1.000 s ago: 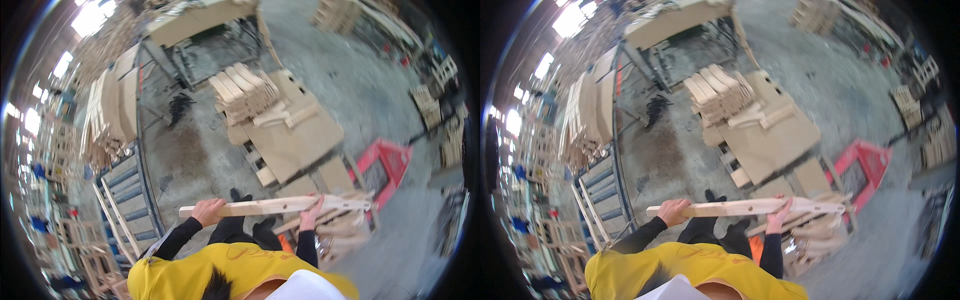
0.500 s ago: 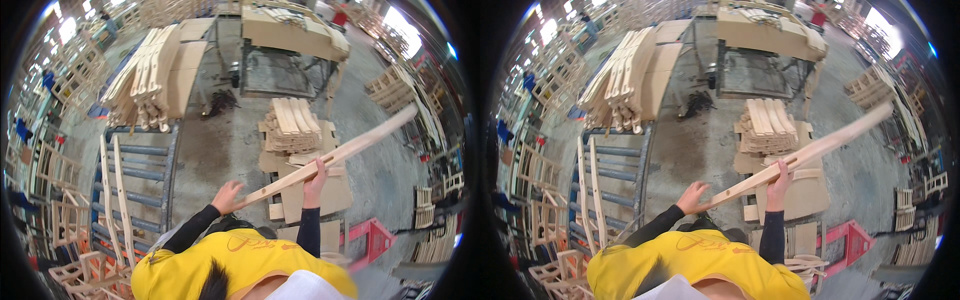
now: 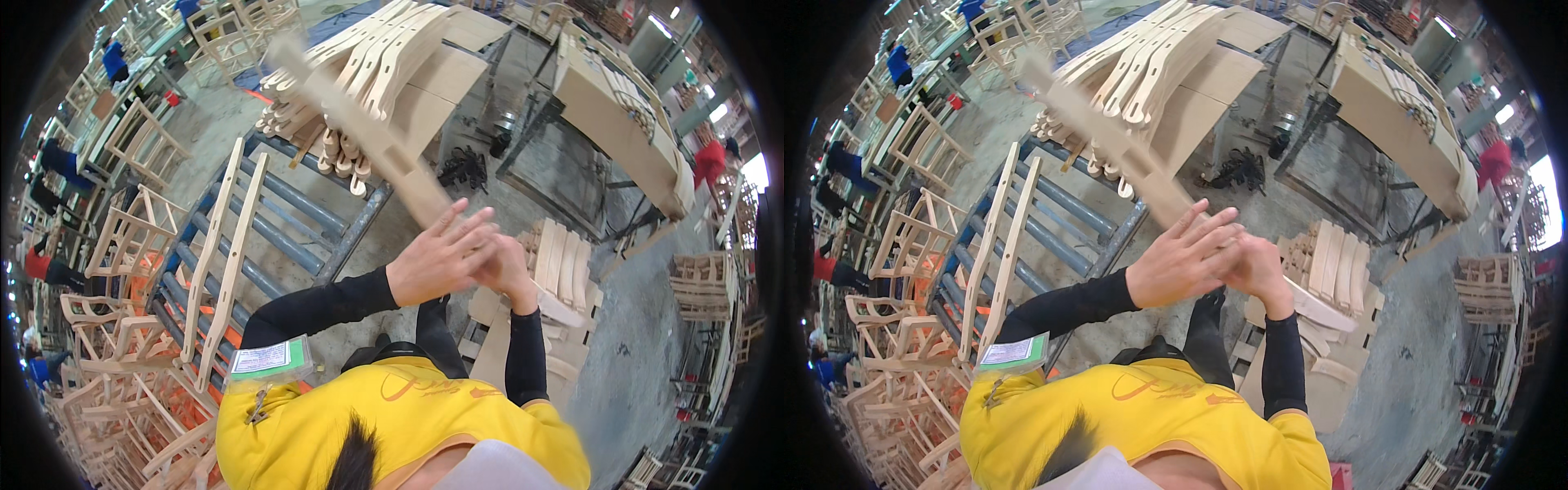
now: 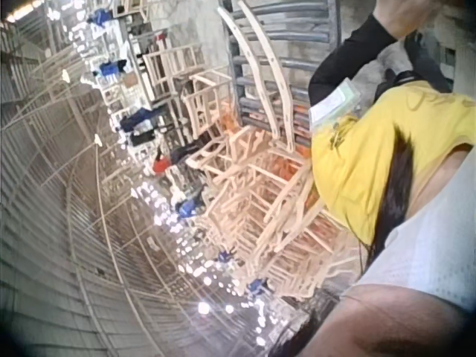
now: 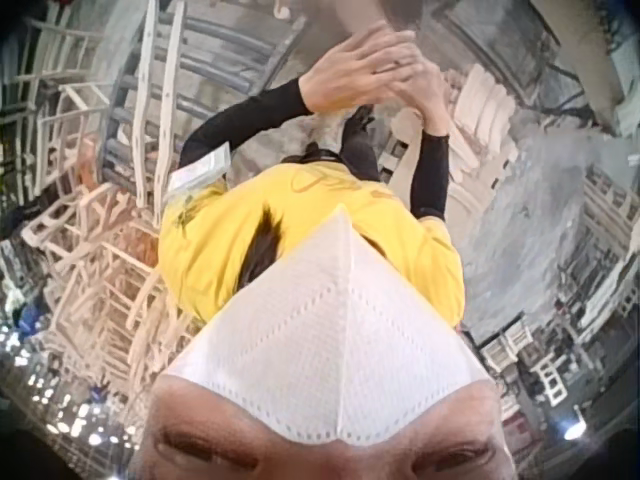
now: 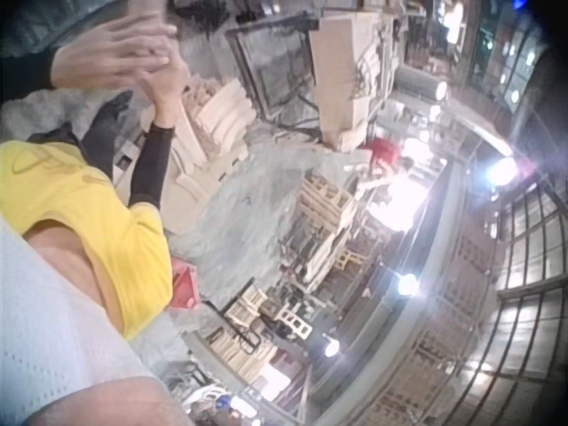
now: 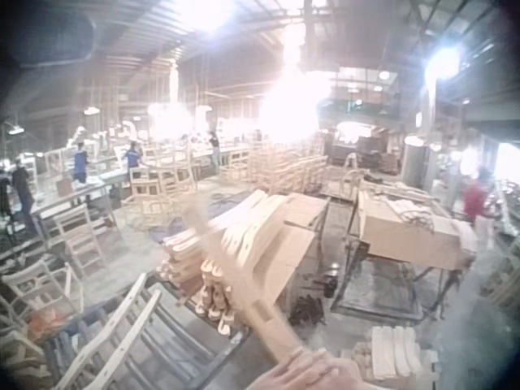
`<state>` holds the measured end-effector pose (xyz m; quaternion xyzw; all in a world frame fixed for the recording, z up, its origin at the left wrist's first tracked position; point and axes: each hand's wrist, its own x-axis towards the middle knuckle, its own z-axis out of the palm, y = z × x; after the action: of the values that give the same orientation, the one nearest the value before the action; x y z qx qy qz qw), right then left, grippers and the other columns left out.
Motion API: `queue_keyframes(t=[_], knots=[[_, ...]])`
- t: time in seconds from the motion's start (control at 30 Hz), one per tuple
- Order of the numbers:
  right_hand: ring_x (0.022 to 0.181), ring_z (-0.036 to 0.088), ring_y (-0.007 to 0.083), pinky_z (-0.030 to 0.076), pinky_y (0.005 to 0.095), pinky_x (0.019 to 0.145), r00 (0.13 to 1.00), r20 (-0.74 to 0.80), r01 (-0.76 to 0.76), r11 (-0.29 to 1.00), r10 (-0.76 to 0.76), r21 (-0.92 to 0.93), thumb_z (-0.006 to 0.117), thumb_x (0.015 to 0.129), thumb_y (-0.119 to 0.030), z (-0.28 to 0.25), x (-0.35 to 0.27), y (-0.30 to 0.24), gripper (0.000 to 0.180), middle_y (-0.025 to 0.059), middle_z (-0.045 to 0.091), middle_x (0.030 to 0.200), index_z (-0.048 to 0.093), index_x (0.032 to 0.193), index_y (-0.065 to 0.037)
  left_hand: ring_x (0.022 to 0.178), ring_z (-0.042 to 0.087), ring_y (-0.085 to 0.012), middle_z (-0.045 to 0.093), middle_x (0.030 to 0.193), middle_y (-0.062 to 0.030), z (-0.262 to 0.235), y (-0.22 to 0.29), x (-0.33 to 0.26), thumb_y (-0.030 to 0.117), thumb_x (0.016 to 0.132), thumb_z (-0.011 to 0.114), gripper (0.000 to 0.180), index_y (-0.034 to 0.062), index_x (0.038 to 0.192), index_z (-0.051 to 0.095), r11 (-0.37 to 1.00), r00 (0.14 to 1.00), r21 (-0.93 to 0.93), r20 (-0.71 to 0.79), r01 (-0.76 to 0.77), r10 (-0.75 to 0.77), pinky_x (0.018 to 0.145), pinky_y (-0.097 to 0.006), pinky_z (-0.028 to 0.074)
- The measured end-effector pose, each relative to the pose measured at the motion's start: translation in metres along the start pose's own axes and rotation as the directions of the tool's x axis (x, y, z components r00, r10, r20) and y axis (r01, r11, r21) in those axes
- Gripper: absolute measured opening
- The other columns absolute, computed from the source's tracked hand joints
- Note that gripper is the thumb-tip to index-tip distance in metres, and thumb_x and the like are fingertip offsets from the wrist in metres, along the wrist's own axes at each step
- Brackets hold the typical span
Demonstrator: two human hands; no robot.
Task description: The person repeatedly picks up curved wooden chair parts from the floor and stacks them on a table. The person handles the parts one at a time, aligning them into a growing pile.
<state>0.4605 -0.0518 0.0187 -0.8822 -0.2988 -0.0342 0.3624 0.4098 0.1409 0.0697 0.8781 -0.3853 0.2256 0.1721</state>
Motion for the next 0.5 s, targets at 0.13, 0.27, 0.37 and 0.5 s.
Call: queue_keyframes(t=[0.13,0.27,0.37,0.5], knots=[[0.078,0.067,0.0334,0.053,0.042,0.066,0.941,0.338,0.12,0.956,-0.024,-0.267,0.076,0.066,-0.032,-0.005,0.057,0.038,0.039,0.0129,0.068,0.083,0.063,0.094,-0.008,0.101,0.064,-0.0288,0.066,0.098,-0.0122,0.064,-0.072,0.011,0.043,0.07,0.078,0.085,0.0044,0.138,0.046,0.969,0.907,0.044,0.345,0.242,-0.242,0.101,-0.046,0.043],[0.083,0.066,0.0289,0.052,0.0398,0.074,0.863,0.489,0.312,0.895,-0.126,-0.32,0.079,0.063,-0.032,-0.038,0.123,0.083,0.043,0.0089,0.066,0.084,0.061,0.094,-0.009,0.078,0.068,-0.0292,0.068,0.09,-0.0107,0.098,-0.116,0.048,0.039,0.068,0.078,0.081,0.011,0.139,0.047,0.888,0.808,-0.075,0.456,0.453,-0.374,0.07,-0.04,0.053],[0.1,0.064,0.0285,0.05,0.0408,0.088,0.878,0.386,0.388,0.892,-0.281,-0.233,0.079,0.067,-0.025,-0.081,0.192,0.093,0.043,0.0089,0.066,0.099,0.064,0.105,-0.008,0.077,0.068,-0.0286,0.068,0.089,-0.0094,0.093,-0.164,0.081,0.038,0.067,0.077,0.076,0.0174,0.136,0.051,0.851,0.841,-0.119,0.272,0.512,-0.468,0.066,-0.04,0.054],[0.112,0.059,0.0316,0.045,0.0417,0.098,0.896,-0.097,0.418,0.897,-0.433,-0.143,0.076,0.074,-0.013,-0.11,0.264,0.126,0.044,0.0096,0.063,0.115,0.065,0.116,-0.007,0.077,0.069,-0.0267,0.068,0.088,-0.0081,0.059,-0.24,0.123,0.036,0.064,0.076,0.072,0.0218,0.131,0.057,0.764,0.766,-0.056,0.087,0.643,-0.637,0.067,-0.04,0.055]])
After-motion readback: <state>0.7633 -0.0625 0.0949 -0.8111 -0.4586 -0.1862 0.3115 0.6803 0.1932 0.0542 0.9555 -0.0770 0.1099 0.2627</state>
